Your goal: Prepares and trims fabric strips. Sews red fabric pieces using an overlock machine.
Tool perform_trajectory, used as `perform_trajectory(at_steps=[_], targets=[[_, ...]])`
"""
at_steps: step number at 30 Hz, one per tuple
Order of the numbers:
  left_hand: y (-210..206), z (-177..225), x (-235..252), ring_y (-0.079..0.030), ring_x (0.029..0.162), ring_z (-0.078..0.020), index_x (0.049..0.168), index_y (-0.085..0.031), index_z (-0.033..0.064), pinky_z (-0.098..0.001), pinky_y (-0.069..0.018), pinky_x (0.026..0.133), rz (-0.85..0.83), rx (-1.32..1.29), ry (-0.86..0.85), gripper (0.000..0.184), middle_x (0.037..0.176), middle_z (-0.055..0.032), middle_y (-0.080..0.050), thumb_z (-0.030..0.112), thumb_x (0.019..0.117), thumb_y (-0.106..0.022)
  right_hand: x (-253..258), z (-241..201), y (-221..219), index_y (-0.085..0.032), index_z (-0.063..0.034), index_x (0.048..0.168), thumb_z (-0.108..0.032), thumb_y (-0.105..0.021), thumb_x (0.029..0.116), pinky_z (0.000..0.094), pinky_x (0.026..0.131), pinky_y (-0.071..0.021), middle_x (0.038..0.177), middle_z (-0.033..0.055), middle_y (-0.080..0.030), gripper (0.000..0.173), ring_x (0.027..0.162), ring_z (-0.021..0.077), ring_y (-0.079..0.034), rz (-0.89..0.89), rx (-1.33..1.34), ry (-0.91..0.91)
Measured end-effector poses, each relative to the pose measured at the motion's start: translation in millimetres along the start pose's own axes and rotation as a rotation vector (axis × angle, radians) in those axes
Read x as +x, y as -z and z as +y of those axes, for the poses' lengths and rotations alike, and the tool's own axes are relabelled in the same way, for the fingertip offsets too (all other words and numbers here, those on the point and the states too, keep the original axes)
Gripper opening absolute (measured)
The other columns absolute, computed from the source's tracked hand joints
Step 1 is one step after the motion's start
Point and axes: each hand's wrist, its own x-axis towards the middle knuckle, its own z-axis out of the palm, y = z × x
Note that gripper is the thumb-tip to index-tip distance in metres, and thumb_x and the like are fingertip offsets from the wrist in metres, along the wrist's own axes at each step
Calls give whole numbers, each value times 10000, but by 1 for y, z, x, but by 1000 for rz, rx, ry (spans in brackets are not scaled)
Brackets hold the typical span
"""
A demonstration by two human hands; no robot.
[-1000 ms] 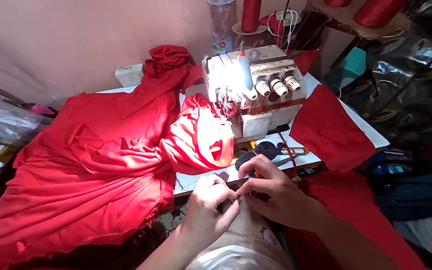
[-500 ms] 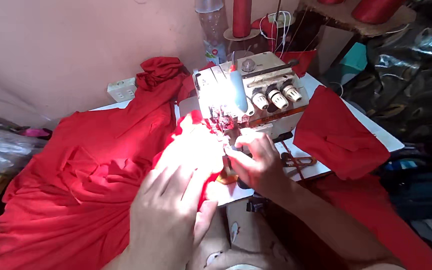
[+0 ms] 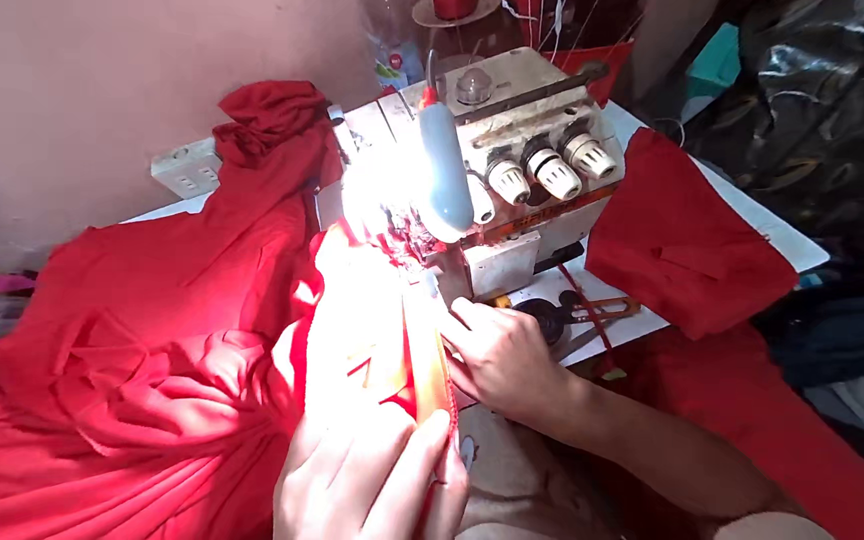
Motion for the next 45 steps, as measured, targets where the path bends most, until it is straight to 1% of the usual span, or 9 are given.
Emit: perform_trajectory(at_steps=[3,5,10,18,24,28,33,39,45], targets=[[1,-1,-1,-517,739,-153,892,-739,74,-271,-366,771,23,-2,10,186,713,-56,-588,204,959,-624,-2,3,-2,-771,-106,1162,-212,-597,879,345,448,-433,749,104,-653,349,562,246,-623,-10,60,-7],[4,-2,0,-499,764,-156,912,-722,79,-280,-348,786,27,2,18,178,734,-58,-564,211,969,-618,-3,9,-1,-751,-112,1225,-225,-597,909,350,451,-448,748,99,-640,369,559,240,-618,-32,153,3],[5,-4,0,-492,754,-164,920,-727,64,-287,-341,780,22,-3,1,181,730,-67,-563,201,971,-619,-1,24,2,-721,-143,1294,-207,-602,916,384,476,-473,813,122,-655,401,587,257,-629,-114,268,43],[2,0,-3,-508,754,-169,950,-740,54,-291,-347,784,-24,1,-18,197,733,-72,-587,196,979,-607,0,9,-2,-752,-130,1215,-210,-621,885,341,435,-418,707,93,-616,363,521,237,-595,-60,72,22],[0,1,-5,-501,741,-170,949,-737,51,-296,-344,775,-12,20,-32,192,735,-71,-584,195,977,-613,3,7,-2,-762,-157,1194,-198,-648,871,335,434,-402,728,111,-635,345,526,249,-600,-67,-4,15],[-1,1,-6,-500,743,-167,951,-740,52,-288,-347,775,-5,26,-38,188,734,-69,-584,192,976,-617,5,12,-3,-771,-200,1193,-191,-668,853,318,437,-395,726,96,-610,355,539,231,-592,-56,1,31],[-2,2,-7,-503,734,-176,959,-750,44,-288,-356,767,-31,21,-38,191,730,-73,-589,184,973,-621,6,18,0,-771,-211,1206,-187,-650,859,330,435,-404,753,104,-630,368,540,236,-600,-71,65,47],[-6,4,-3,-492,736,-167,963,-750,43,-282,-342,755,-11,0,-47,182,733,-65,-588,175,968,-625,5,19,-2,-769,-172,1208,-200,-639,866,343,429,-415,741,101,-622,367,532,237,-597,-65,116,40],[-19,6,-5,-510,709,-175,938,-762,45,-284,-369,746,6,-28,-62,186,705,-62,-599,166,971,-625,4,20,0,-758,-133,1214,-183,-614,845,393,431,-436,777,131,-649,400,532,274,-615,-110,128,19]])
